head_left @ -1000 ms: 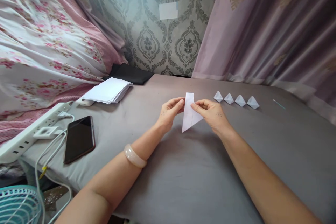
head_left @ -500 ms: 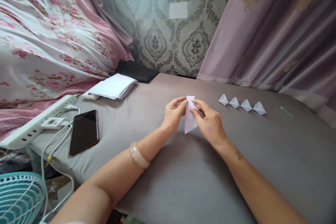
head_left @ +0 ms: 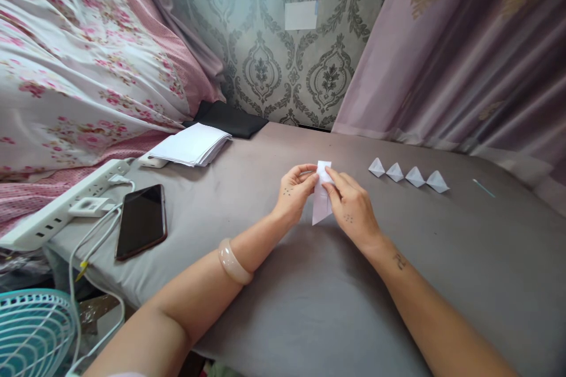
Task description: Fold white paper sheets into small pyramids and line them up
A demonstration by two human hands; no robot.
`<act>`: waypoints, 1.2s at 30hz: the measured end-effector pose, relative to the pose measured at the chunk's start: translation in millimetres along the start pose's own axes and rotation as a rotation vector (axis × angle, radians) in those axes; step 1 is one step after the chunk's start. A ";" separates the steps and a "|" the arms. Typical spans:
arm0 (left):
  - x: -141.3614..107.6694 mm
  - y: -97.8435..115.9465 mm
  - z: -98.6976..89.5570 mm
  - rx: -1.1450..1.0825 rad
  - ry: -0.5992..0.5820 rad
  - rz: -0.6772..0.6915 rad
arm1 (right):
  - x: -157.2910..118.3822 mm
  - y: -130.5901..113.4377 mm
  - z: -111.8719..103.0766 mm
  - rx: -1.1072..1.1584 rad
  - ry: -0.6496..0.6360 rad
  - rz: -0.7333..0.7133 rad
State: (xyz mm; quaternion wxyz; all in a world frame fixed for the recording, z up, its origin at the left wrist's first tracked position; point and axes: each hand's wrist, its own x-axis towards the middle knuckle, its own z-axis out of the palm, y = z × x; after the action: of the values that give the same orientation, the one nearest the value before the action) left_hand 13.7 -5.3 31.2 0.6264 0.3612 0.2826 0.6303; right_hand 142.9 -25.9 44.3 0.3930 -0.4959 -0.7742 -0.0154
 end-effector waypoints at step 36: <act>-7.4 -8.8 7.6 0.093 -0.055 0.080 | -3.7 -13.4 -3.5 -0.169 0.138 0.078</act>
State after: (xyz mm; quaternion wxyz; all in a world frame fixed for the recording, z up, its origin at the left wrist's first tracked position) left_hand 24.7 -12.9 27.7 0.5907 0.4184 0.2796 0.6308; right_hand 135.3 -37.0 49.4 0.4024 -0.5549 -0.7213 -0.0994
